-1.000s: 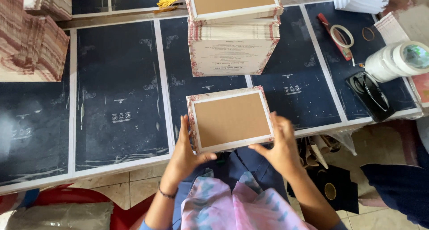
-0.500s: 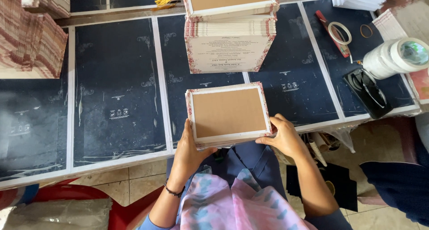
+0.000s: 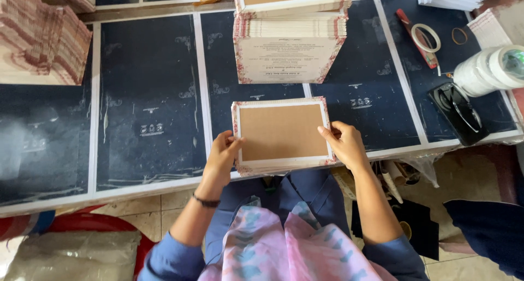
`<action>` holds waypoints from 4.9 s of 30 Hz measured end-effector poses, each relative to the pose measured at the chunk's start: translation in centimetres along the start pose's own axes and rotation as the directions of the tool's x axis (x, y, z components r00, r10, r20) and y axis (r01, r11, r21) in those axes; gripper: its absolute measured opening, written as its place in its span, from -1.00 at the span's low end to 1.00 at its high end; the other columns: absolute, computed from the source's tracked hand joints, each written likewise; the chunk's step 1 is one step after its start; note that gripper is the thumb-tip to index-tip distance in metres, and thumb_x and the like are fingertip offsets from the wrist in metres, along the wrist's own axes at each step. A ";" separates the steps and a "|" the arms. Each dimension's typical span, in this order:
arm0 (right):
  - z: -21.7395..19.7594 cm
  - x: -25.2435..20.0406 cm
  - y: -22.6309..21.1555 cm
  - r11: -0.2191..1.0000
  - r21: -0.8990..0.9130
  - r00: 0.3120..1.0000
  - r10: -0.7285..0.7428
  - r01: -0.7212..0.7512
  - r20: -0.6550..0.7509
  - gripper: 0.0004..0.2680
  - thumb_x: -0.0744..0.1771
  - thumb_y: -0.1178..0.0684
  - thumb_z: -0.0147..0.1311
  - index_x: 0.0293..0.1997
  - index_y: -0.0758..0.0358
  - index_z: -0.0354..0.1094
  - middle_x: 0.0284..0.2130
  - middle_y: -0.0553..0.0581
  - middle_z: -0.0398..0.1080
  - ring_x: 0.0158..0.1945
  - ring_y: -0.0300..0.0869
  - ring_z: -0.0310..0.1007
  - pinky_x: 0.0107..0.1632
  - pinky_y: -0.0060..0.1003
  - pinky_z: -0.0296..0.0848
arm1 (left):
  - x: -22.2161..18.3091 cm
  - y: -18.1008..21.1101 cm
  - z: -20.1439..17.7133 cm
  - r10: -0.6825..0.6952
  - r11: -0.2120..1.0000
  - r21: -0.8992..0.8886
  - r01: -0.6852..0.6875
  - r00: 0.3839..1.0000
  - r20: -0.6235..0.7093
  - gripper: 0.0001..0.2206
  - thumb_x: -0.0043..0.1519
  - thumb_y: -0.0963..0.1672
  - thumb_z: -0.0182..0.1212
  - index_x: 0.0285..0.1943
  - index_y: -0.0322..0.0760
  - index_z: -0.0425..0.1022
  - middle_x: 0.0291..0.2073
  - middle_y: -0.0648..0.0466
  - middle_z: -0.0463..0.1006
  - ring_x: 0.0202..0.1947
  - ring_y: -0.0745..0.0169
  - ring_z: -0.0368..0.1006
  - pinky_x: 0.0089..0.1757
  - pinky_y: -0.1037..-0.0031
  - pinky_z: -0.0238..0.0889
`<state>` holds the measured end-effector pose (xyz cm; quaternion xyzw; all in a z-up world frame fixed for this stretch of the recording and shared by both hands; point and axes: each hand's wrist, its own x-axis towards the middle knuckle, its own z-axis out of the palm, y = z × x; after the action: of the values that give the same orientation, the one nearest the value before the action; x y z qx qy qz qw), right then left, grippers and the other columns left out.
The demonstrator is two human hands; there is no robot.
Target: Organizing and stacking printed cards on a work table.
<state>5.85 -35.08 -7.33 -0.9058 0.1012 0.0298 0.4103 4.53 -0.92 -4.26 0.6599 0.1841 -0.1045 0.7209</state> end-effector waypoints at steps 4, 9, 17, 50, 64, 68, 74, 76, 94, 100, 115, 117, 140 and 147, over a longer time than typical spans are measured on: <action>0.4 0.2 0.1 0.997 -0.070 1.000 0.013 -0.014 -0.020 -0.74 0.36 -0.25 0.23 -0.13 0.12 0.56 -0.40 0.08 0.56 -0.26 -0.03 0.60 -0.24 -0.16 0.51 | 0.7 2.0 1.1 -0.175 0.982 -0.067 0.178 0.983 0.057 -0.37 0.26 -0.05 0.36 0.41 -0.58 0.25 -0.04 -0.20 0.46 0.04 -0.11 0.45 -0.02 -0.03 0.36; 0.4 -0.5 -2.2 0.999 0.028 0.997 0.042 -0.040 -0.069 -0.62 0.38 -0.31 0.18 0.12 0.18 0.46 -0.24 0.24 0.55 -0.10 0.12 0.57 -0.13 -0.04 0.50 | 1.9 1.3 0.6 -0.157 0.980 -0.103 0.171 0.979 0.131 -0.52 0.27 -0.06 0.38 0.28 -0.43 0.41 -0.12 -0.13 0.50 -0.03 -0.17 0.50 -0.06 -0.04 0.39; 1.3 -0.6 3.4 0.580 0.813 0.998 -0.065 0.048 -0.012 -0.84 0.36 0.18 0.20 0.02 0.30 0.34 -0.29 -0.04 0.32 -0.18 -0.27 0.40 0.01 -0.33 0.44 | -0.6 2.9 -0.4 0.214 0.949 -0.287 -0.128 0.933 0.290 -0.60 0.24 -0.21 0.32 0.27 -0.31 0.40 0.01 -0.15 0.55 0.02 0.09 0.43 0.00 0.24 0.37; -1.8 -1.3 -0.2 0.852 0.464 0.932 -0.337 0.241 0.134 -0.50 0.20 0.20 0.42 0.29 0.34 0.36 0.11 0.26 0.50 0.20 -0.13 0.40 0.21 -0.15 0.45 | 2.2 -0.6 -4.0 0.445 0.857 0.107 -0.503 0.829 0.338 -0.32 0.05 -0.24 0.55 0.42 -0.37 0.39 0.20 -0.13 0.58 0.28 -0.06 0.43 0.23 0.19 0.27; -1.4 -1.6 -0.2 0.889 0.420 0.969 -0.234 0.180 0.079 -0.82 0.35 -0.05 0.30 -0.33 0.21 0.46 -0.60 -0.05 0.33 -0.49 -0.37 0.26 -0.47 -0.41 0.29 | -1.0 2.4 -3.9 0.170 0.948 0.202 -0.246 0.928 0.332 -0.62 0.15 -0.11 0.51 0.03 -0.53 0.61 -0.37 -0.21 0.68 -0.37 0.17 0.61 -0.25 0.34 0.57; 0.4 0.2 2.1 0.883 0.466 0.983 -0.132 0.058 0.128 -0.70 0.40 -0.09 0.21 -0.52 0.18 0.40 -0.73 -0.12 0.21 -0.66 -0.42 0.15 -0.60 -0.55 0.10 | 0.4 0.2 -4.8 0.047 0.957 0.254 -0.144 0.934 0.354 -0.67 0.28 -0.11 0.36 -0.15 -0.67 0.59 -0.52 -0.37 0.62 -0.52 0.01 0.64 -0.37 0.30 0.59; -1.4 -1.8 -4.0 0.932 0.363 0.986 -0.048 -0.015 0.163 -0.67 0.41 -0.18 0.18 -0.45 0.22 0.47 -0.68 -0.10 0.21 -0.56 -0.36 0.13 -0.51 -0.48 0.12 | -2.5 5.5 -3.7 -0.016 0.745 0.621 -0.244 0.924 0.382 -0.50 0.26 0.11 0.30 -0.17 -0.51 0.62 -0.49 -0.24 0.69 -0.30 -0.27 0.67 -0.17 0.12 0.51; -2.2 -2.3 -5.6 0.956 0.292 0.990 -0.019 -0.022 0.137 -0.59 0.44 -0.29 0.06 -0.47 0.22 0.49 -0.68 -0.06 0.27 -0.53 -0.30 0.20 -0.45 -0.40 0.22 | -2.1 5.2 -3.6 -0.050 0.722 0.660 -0.206 0.937 0.347 -0.51 0.24 0.11 0.30 -0.20 -0.47 0.63 -0.54 -0.15 0.68 -0.34 -0.16 0.68 -0.18 0.21 0.51; -9.0 -6.3 -7.5 0.965 0.243 0.982 -0.138 0.102 0.132 -0.68 0.40 0.10 0.00 0.31 0.42 0.26 -0.09 0.46 0.54 -0.09 0.12 0.64 -0.13 -0.15 0.67 | 5.6 5.5 -21.4 0.508 0.227 0.951 0.208 0.808 -0.298 -0.65 0.24 -0.03 0.46 0.01 -0.37 0.54 0.01 -0.20 0.52 -0.07 -0.21 0.48 -0.28 0.06 0.45; -9.2 -6.7 -7.7 0.968 0.229 0.977 -0.141 0.103 0.158 -0.70 0.39 0.11 0.04 0.27 0.39 0.32 -0.10 0.39 0.57 -0.11 0.03 0.66 -0.08 -0.23 0.64 | 8.0 5.4 -21.8 0.343 0.123 0.931 0.342 0.866 -0.364 -0.61 0.13 -0.04 0.45 -0.03 -0.44 0.53 0.01 -0.20 0.47 -0.11 -0.25 0.53 -0.30 0.04 0.51; 7.0 -5.3 -19.3 0.568 0.052 0.542 -0.807 0.822 0.235 -0.79 0.38 0.14 0.15 0.11 0.37 0.47 -0.14 0.20 0.40 -0.03 0.01 0.41 0.15 -0.08 0.34 | 0.5 2.7 -10.9 0.501 0.391 0.873 -0.293 0.863 0.065 -0.89 0.17 -0.25 0.13 -0.37 -0.23 0.31 -0.59 0.03 0.44 -0.62 0.10 0.31 -0.53 0.30 0.16; 11.5 -4.5 -19.6 0.495 0.005 0.476 -0.838 0.869 0.268 -0.78 0.35 0.17 0.20 0.10 0.38 0.50 -0.15 0.20 0.36 -0.02 0.03 0.38 0.20 -0.04 0.26 | 0.8 1.8 -10.9 0.520 0.417 0.841 -0.345 0.849 0.090 -0.85 0.16 -0.27 0.08 -0.41 -0.24 0.23 -0.61 0.04 0.39 -0.66 0.09 0.21 -0.54 0.30 0.07; 7.1 -1.0 -21.0 0.746 0.635 0.893 -0.406 0.200 0.196 -0.83 0.41 -0.01 0.03 -0.07 0.21 0.53 -0.30 0.03 0.51 -0.34 -0.36 0.38 -0.27 -0.51 0.39 | -11.0 25.6 -18.6 0.699 -0.271 0.634 -0.724 0.305 0.647 -0.82 0.54 -0.44 0.18 -0.04 -0.60 0.67 0.03 -0.30 0.73 -0.14 -0.03 0.56 -0.16 0.25 0.35; 2.1 -3.2 -16.4 0.753 0.649 0.915 -0.331 0.110 0.230 -0.77 0.35 0.00 0.22 0.01 0.34 0.44 -0.25 0.17 0.54 -0.28 -0.33 0.42 -0.33 -0.52 0.37 | -10.3 25.3 -11.2 0.601 -0.113 0.250 -0.962 0.134 0.788 -0.88 0.37 -0.32 0.11 -0.07 -0.50 0.58 -0.04 -0.25 0.59 -0.04 -0.10 0.53 -0.01 0.21 0.42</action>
<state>6.16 -22.44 3.86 -0.7058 -0.0743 0.0970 0.6978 3.69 11.97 22.35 0.8048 -0.4942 0.1619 0.2861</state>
